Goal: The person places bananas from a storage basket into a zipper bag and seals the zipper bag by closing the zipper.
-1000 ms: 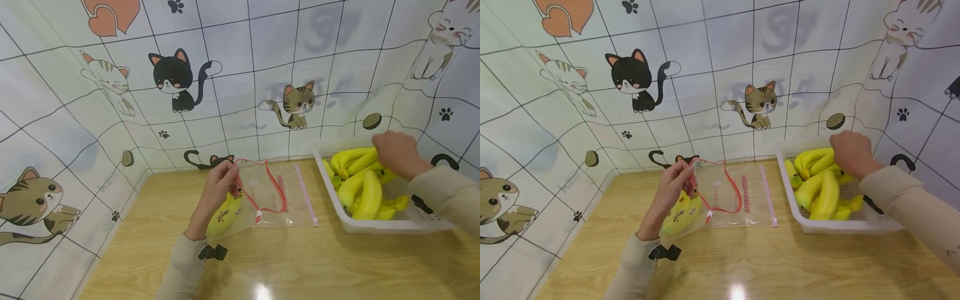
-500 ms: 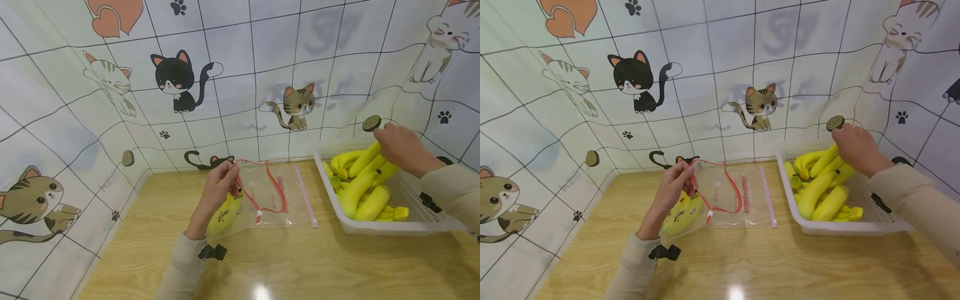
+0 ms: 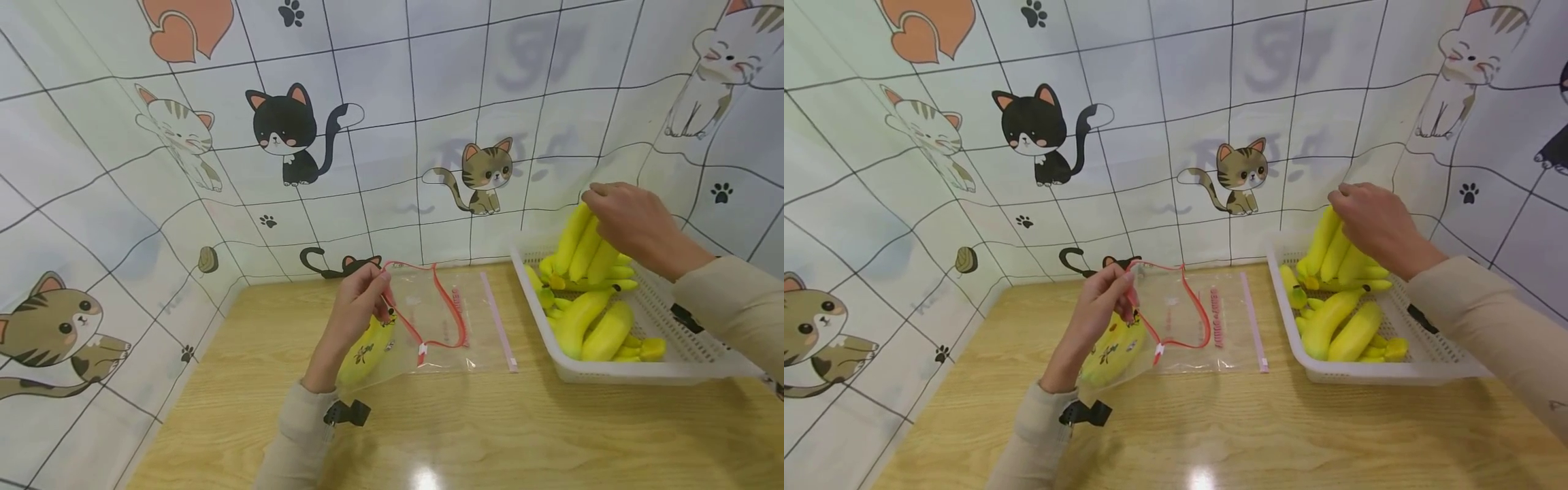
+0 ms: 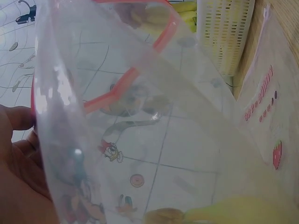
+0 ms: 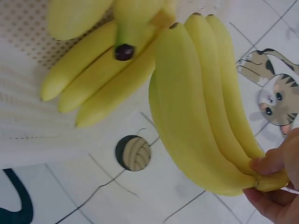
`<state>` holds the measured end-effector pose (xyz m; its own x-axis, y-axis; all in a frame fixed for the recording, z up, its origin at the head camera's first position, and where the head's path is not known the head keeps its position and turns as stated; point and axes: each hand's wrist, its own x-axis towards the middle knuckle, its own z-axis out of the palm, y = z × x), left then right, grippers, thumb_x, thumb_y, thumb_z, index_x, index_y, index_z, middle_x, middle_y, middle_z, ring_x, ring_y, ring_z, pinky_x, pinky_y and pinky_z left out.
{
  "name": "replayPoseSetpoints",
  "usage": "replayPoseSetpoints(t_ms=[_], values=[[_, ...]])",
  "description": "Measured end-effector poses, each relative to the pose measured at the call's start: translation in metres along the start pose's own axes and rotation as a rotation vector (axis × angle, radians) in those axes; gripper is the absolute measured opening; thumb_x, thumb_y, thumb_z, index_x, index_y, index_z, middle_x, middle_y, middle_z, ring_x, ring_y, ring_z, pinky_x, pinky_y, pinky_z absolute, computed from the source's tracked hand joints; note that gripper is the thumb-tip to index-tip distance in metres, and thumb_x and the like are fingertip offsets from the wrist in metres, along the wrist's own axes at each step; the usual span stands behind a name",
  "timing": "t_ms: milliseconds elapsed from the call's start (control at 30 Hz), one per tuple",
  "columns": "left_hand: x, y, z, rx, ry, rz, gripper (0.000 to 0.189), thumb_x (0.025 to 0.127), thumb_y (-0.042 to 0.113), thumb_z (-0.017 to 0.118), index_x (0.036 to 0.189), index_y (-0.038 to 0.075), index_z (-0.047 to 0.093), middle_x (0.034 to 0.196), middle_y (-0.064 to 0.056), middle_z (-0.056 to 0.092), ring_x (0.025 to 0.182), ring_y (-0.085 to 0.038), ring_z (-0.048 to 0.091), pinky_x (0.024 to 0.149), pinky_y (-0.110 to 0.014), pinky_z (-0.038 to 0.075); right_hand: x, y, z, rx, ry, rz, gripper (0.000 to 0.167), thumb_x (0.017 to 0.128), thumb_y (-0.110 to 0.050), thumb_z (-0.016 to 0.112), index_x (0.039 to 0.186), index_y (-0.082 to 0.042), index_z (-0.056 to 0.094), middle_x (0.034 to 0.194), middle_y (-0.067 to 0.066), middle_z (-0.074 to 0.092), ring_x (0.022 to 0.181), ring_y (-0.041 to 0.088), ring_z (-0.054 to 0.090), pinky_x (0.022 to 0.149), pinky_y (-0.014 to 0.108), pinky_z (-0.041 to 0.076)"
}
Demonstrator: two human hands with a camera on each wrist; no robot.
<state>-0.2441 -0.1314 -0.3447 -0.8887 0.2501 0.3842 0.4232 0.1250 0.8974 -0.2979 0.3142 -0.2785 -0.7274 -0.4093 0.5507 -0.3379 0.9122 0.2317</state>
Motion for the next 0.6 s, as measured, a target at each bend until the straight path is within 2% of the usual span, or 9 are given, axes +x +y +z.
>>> replayPoseSetpoints(t_ms=[167,267,333,400,500,600], values=[[0.0,0.001,-0.001,0.008,0.003,-0.004,0.031,0.108,0.027,0.053,0.089,0.002,0.055,0.073,-0.015,0.061,0.05,-0.017,0.061,0.049,-0.025,0.052,0.013,-0.017,-0.013,0.025,0.122,-0.051,0.02,0.089,0.015,0.053,0.105,0.01,0.065,0.104,0.03,0.07,0.079,0.046,0.068,0.066,0.056,0.059],[0.0,0.001,-0.001,0.012,0.001,-0.002,0.03,0.108,0.026,0.053,0.09,0.003,0.055,0.073,-0.014,0.061,0.05,-0.017,0.06,0.05,-0.025,0.052,0.02,-0.033,-0.026,0.061,0.18,-0.07,0.024,0.091,0.014,0.048,0.103,0.008,0.068,0.106,0.027,0.072,0.082,0.045,0.07,0.065,0.056,0.059],[0.0,0.001,-0.001,0.015,-0.002,0.0,0.03,0.108,0.026,0.053,0.09,0.002,0.055,0.073,-0.015,0.061,0.051,-0.017,0.06,0.05,-0.025,0.052,0.024,-0.048,-0.035,0.078,0.21,-0.088,0.026,0.091,0.014,0.046,0.102,0.007,0.069,0.107,0.026,0.074,0.085,0.045,0.072,0.06,0.052,0.058],[0.0,0.001,0.0,0.017,-0.002,-0.001,0.03,0.108,0.026,0.053,0.09,0.003,0.055,0.074,-0.016,0.061,0.051,-0.017,0.06,0.05,-0.026,0.052,0.028,-0.063,-0.043,0.094,0.235,-0.115,0.026,0.091,0.014,0.046,0.099,0.006,0.07,0.101,0.023,0.075,0.079,0.041,0.071,0.054,0.048,0.056],[-0.001,0.001,-0.001,0.016,0.0,-0.006,0.031,0.108,0.027,0.053,0.09,0.003,0.055,0.075,-0.018,0.061,0.051,-0.017,0.06,0.049,-0.026,0.052,0.034,-0.085,-0.051,0.111,0.27,-0.162,0.023,0.092,0.014,0.05,0.098,0.006,0.07,0.1,0.022,0.076,0.077,0.039,0.073,0.051,0.044,0.055],[-0.001,0.002,-0.001,0.014,-0.001,-0.012,0.031,0.108,0.028,0.053,0.09,0.003,0.055,0.074,-0.018,0.061,0.051,-0.017,0.06,0.048,-0.026,0.052,0.038,-0.103,-0.057,0.141,0.307,-0.198,0.02,0.091,0.015,0.054,0.098,0.006,0.071,0.101,0.021,0.077,0.079,0.038,0.074,0.056,0.045,0.059]])
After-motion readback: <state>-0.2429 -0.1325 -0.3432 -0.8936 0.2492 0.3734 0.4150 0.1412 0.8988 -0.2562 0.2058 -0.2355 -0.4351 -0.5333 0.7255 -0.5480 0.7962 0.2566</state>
